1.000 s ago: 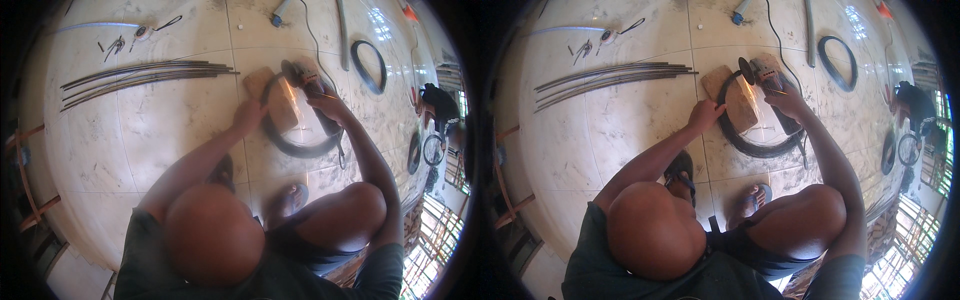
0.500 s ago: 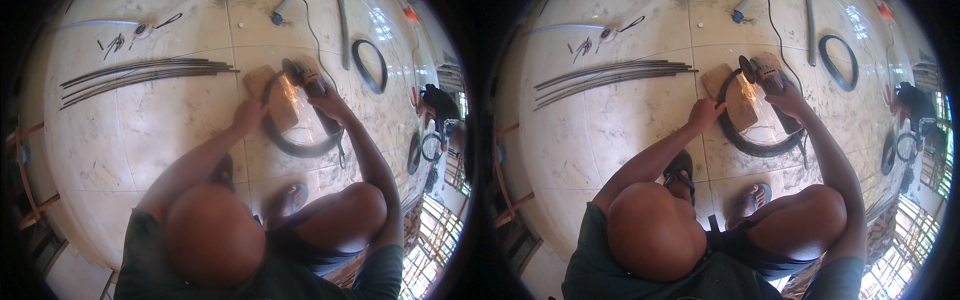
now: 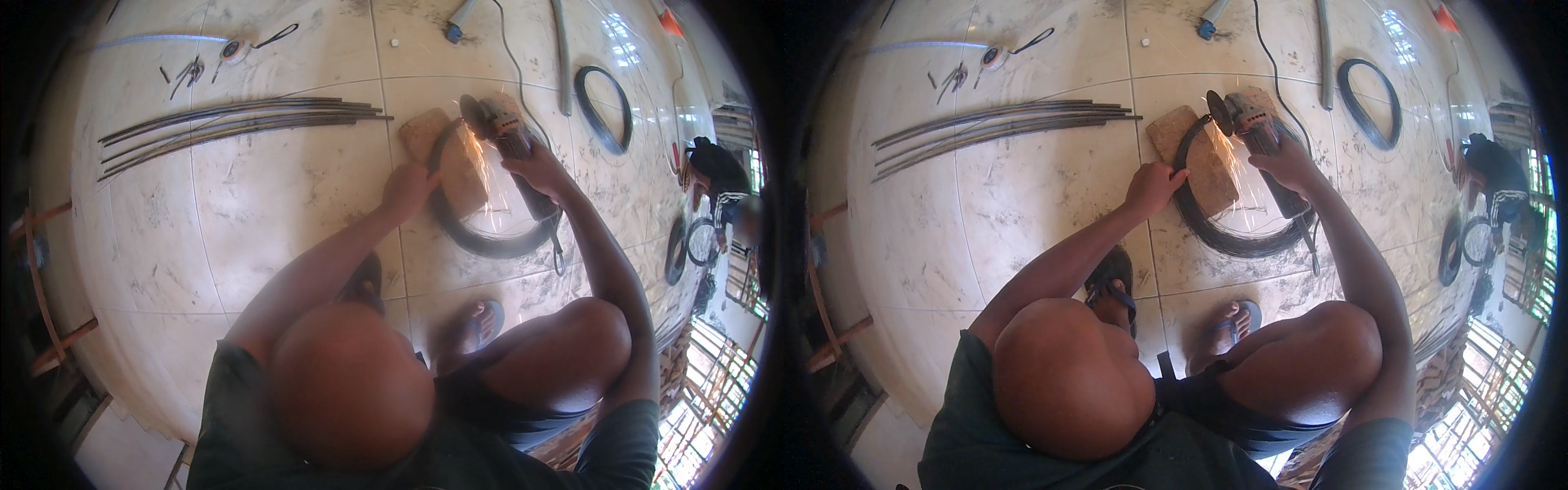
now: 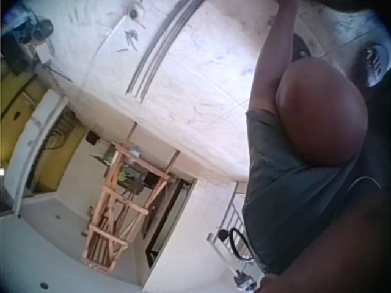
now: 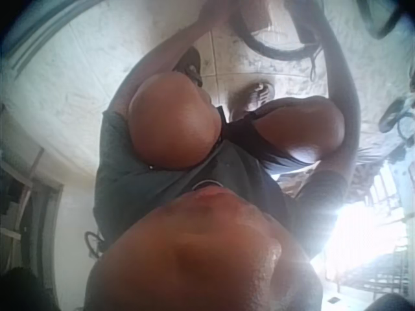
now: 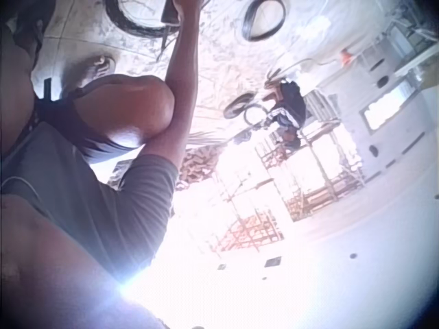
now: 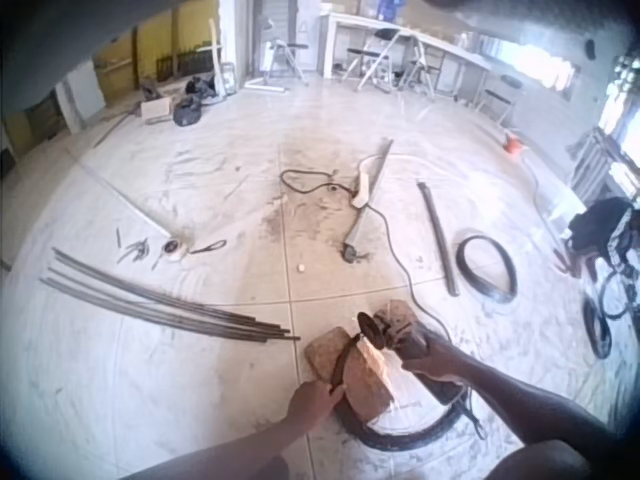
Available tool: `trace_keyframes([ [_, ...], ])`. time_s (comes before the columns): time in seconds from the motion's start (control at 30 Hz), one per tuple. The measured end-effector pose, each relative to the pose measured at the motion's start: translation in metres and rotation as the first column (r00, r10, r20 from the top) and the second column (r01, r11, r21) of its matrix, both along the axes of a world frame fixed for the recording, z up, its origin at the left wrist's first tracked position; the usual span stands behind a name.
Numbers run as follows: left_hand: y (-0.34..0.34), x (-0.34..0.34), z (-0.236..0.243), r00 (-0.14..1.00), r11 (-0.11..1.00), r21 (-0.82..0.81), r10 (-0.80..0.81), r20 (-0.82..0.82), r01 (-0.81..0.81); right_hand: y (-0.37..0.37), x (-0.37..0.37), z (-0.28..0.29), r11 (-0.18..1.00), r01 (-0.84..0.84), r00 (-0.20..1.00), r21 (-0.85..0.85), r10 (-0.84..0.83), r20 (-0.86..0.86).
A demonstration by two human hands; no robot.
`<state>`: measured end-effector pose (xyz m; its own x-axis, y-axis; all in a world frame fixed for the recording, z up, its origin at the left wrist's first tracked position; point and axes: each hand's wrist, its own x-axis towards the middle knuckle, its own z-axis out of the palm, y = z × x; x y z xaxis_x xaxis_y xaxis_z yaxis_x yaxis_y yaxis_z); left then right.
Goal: The person uses an angle grinder to cut a coiled metal rod into shorter segments. They hold the rod against a wooden block and cut it multiple times, producing sparks. The cut pieces are placed on the floor.
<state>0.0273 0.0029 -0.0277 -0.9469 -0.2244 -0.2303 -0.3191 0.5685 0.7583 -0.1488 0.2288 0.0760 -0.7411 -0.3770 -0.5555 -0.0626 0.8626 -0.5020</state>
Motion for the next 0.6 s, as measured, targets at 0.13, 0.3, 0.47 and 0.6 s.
trace_keyframes([
  [0.13, -0.002, 0.002, -0.002, 1.0, 1.0, 0.008, -0.003, 0.011, 0.003, -0.008, 0.002, 0.007, 1.0, 0.013, 0.999, -0.022, -0.012, 0.039],
  [0.3, 0.0, 0.002, -0.004, 0.998, 0.999, -0.047, 0.002, -0.06, -0.004, -0.01, 0.002, 0.01, 1.0, 0.007, 1.0, 0.008, -0.007, 0.006],
  [0.47, 0.0, 0.0, 0.003, 1.0, 0.999, 0.043, 0.024, -0.002, -0.024, -0.006, -0.002, 0.002, 0.999, 0.021, 0.999, 0.042, -0.022, 0.027],
  [0.6, -0.001, 0.002, 0.002, 1.0, 1.0, 0.014, 0.028, -0.005, -0.028, -0.008, 0.0, 0.003, 0.999, 0.009, 1.0, 0.042, -0.009, -0.012],
])
